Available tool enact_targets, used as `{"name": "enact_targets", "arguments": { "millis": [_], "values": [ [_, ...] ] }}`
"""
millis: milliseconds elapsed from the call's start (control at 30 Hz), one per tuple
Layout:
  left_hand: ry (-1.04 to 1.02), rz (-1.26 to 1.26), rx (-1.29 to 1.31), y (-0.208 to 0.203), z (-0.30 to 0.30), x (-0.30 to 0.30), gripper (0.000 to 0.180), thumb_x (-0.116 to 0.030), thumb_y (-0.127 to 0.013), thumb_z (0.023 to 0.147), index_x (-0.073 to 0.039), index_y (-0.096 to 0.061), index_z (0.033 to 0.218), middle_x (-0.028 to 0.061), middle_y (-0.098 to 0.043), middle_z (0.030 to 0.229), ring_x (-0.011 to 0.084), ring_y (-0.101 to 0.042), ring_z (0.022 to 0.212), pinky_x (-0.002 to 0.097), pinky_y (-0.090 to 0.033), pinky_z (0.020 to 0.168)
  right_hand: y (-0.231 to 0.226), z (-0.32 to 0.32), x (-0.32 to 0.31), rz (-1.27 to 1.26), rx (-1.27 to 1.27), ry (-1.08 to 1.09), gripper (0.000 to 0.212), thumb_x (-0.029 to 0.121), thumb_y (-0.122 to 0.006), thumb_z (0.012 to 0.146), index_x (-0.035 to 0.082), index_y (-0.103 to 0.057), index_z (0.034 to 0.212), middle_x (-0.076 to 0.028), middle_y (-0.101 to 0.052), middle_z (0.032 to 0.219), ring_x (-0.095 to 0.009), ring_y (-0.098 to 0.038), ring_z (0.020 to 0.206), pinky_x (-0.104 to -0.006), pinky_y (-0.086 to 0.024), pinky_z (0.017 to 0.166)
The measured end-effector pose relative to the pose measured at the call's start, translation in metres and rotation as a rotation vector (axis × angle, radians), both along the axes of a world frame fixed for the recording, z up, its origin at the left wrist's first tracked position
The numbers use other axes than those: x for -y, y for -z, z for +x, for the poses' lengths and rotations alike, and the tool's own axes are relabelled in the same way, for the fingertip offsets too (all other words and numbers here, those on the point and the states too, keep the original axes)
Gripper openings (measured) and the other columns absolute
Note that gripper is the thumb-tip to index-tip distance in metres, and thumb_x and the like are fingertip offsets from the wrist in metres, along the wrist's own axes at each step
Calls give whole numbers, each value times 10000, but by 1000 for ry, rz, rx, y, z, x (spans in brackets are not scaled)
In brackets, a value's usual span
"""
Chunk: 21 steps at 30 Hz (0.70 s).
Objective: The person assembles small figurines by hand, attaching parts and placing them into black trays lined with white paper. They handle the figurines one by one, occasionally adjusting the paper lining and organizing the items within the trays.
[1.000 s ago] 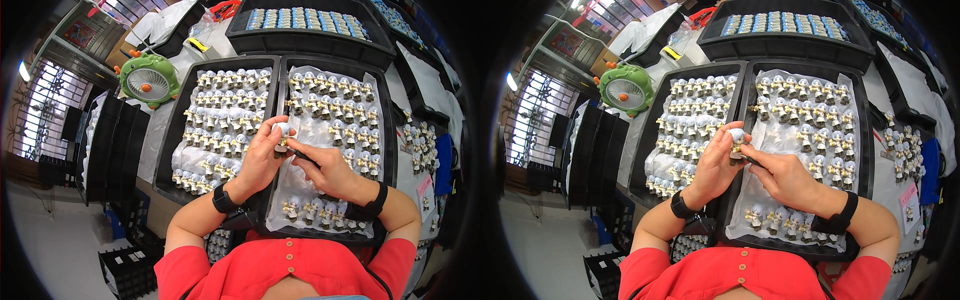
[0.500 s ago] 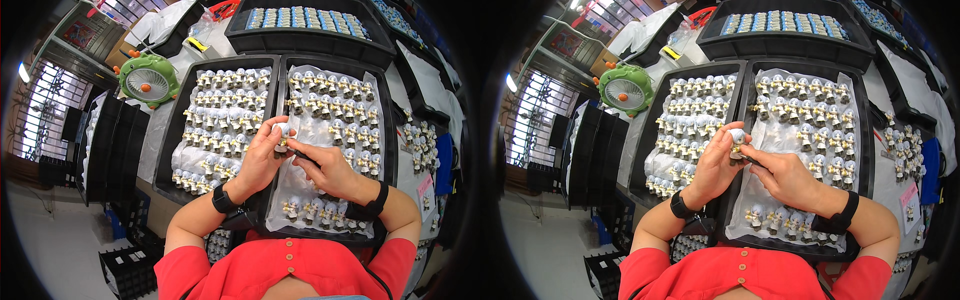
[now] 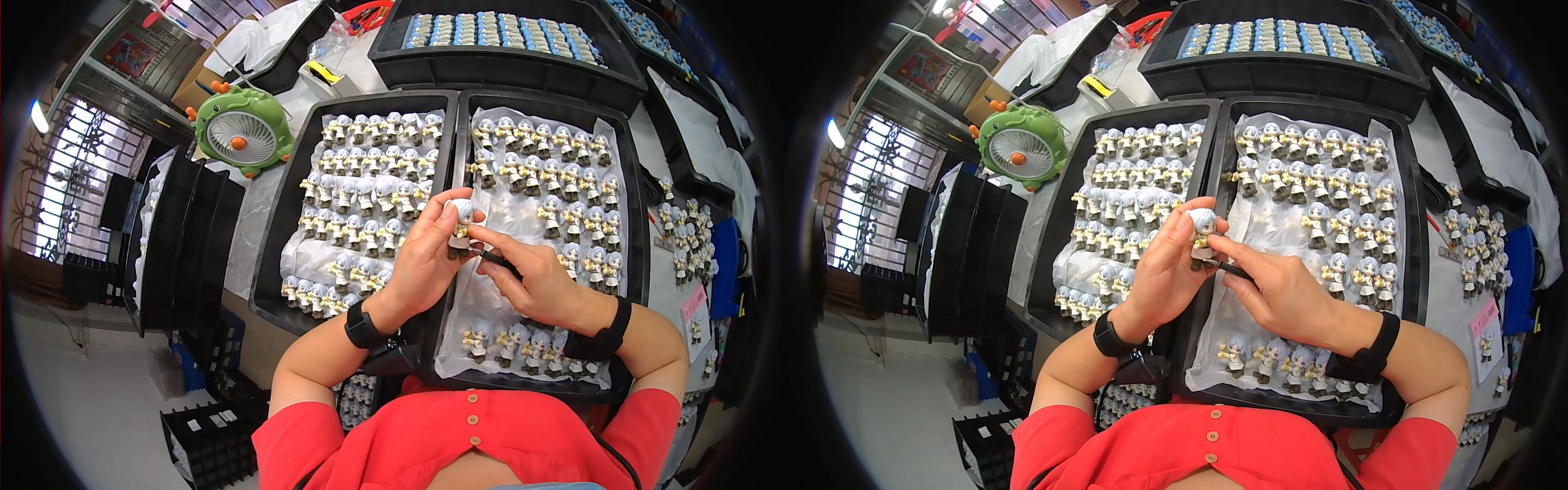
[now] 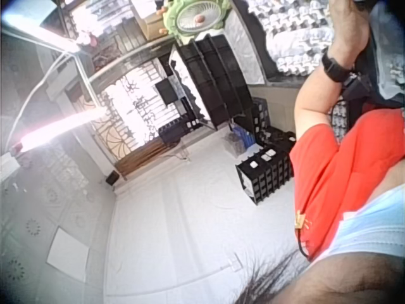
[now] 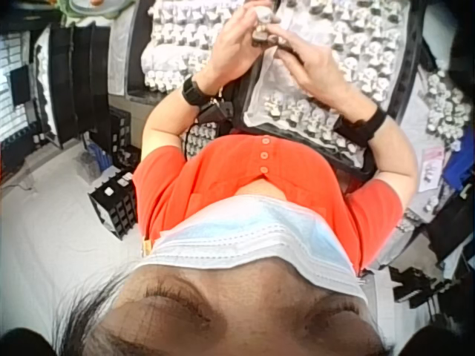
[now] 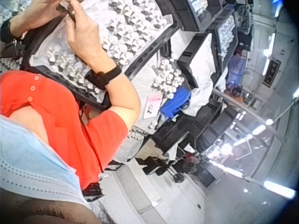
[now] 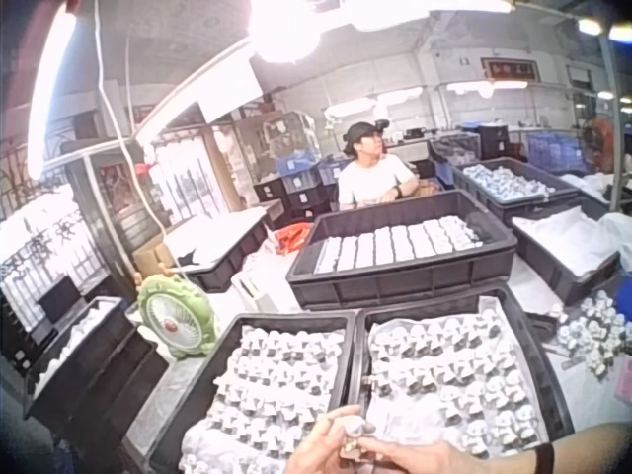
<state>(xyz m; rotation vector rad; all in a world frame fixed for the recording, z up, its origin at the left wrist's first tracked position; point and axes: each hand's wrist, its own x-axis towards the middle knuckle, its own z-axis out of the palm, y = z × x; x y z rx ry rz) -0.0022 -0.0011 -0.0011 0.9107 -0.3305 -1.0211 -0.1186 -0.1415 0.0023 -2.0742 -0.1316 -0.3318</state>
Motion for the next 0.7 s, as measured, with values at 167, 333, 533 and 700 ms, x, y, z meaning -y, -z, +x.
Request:
{"name": "enact_targets", "arguments": {
  "millis": [167, 333, 533, 700],
  "values": [
    [20, -18, -2, -1, -2, 0, 375, -315, -385, 965, -123, -362, 1286, 49, -526, 1091, 125, -525, 958, 308, -423, 810, 8, 2, -2, 7, 107, 5, 482, 21, -580, 811, 48, -423, 1266, -207, -616, 988, -342, -634, 817, -371, -515, 675],
    [17, -6, 9, 1, 0, -1, 384, -320, -402, 959, -120, -362, 1285, 49, -528, 1092, 126, -527, 964, 305, -427, 808, 8, 4, -2, -78, 192, -16, 510, 10, -587, 799, 41, -414, 1278, -195, -614, 1008, -331, -629, 854, -364, -518, 682],
    [20, -35, -31, 1, 2, -1, 363, -306, -466, 943, -134, -396, 1255, 61, -534, 1081, 107, -532, 937, 296, -422, 828, 7, 3, -1, -136, 193, -24, 534, -8, -584, 782, 34, -412, 1285, -188, -601, 1030, -318, -626, 858, -359, -525, 701],
    [31, -39, -13, 1, 1, -1, 368, -314, -474, 939, -134, -396, 1251, 58, -539, 1075, 106, -544, 928, 293, -423, 819, 7, 3, -3, -132, 201, -21, 549, -10, -581, 779, 42, -406, 1297, -173, -612, 940, -313, -628, 807, -361, -522, 668]
  ]
}}
